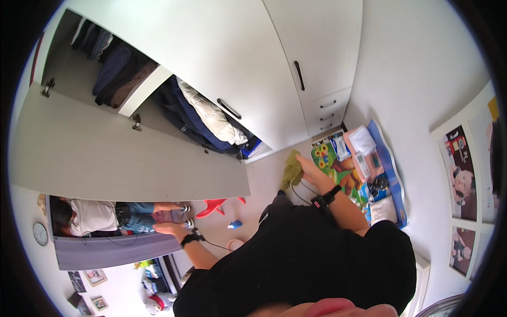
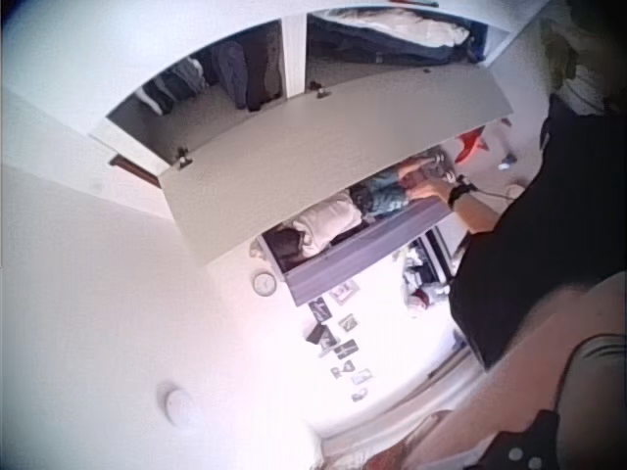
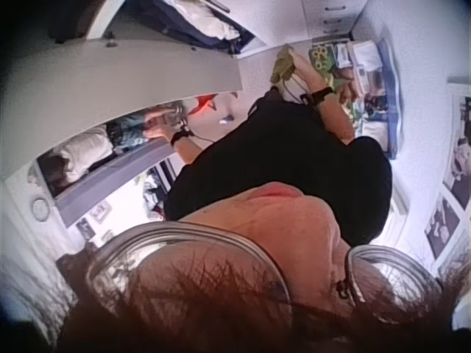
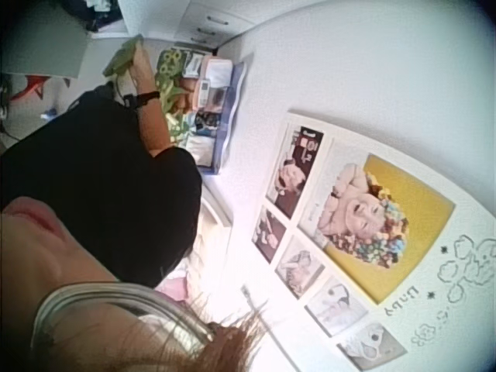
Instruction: The person wipes down the exterior and interior surfaces of a white closet using a cloth, handling the doors and shelves one at a time.
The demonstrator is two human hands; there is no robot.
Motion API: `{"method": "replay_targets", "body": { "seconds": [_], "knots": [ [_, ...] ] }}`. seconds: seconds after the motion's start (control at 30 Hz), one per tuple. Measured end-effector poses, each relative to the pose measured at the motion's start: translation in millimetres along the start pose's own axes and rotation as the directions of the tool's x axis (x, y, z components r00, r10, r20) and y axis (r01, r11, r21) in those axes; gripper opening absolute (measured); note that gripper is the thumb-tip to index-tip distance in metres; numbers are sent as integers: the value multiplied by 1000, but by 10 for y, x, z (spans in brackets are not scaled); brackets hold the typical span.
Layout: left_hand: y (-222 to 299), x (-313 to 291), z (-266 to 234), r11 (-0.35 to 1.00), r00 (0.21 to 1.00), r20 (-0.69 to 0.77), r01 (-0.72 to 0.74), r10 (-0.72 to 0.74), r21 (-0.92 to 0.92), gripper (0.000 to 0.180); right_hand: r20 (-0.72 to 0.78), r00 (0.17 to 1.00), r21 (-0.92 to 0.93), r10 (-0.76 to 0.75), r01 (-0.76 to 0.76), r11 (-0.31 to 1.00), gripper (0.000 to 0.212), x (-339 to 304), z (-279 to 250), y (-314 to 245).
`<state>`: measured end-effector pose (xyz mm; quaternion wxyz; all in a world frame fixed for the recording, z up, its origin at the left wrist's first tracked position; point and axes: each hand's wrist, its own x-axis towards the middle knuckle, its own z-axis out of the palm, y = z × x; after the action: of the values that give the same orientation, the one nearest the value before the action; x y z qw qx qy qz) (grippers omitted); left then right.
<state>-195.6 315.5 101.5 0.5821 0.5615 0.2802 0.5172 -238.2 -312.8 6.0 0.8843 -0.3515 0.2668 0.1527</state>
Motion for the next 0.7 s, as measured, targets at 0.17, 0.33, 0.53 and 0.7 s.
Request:
{"method": "replay_targets", "body": {
  "seconds": [0.17, 0.33, 0.53, 0.7],
  "knots": [
    [177, 448, 669, 878, 838, 467, 423, -284, -226, 76, -75, 970, 517, -231, 236, 823, 33, 495, -1150, 28],
    [-468, 754, 618, 920, 800, 584, 321, -137, -224, 68, -227, 838, 47, -496, 518, 854, 34, 728, -1623, 199],
    [415, -198, 636, 984, 576, 803, 168, -152, 66, 69, -498, 819, 233, -285, 443, 866, 28, 1031, -910, 165],
    [297, -631, 1242, 999, 319, 947, 32, 25, -38, 38, -209, 965, 388, -160, 232, 892, 38, 1191, -200, -27]
  ]
}}
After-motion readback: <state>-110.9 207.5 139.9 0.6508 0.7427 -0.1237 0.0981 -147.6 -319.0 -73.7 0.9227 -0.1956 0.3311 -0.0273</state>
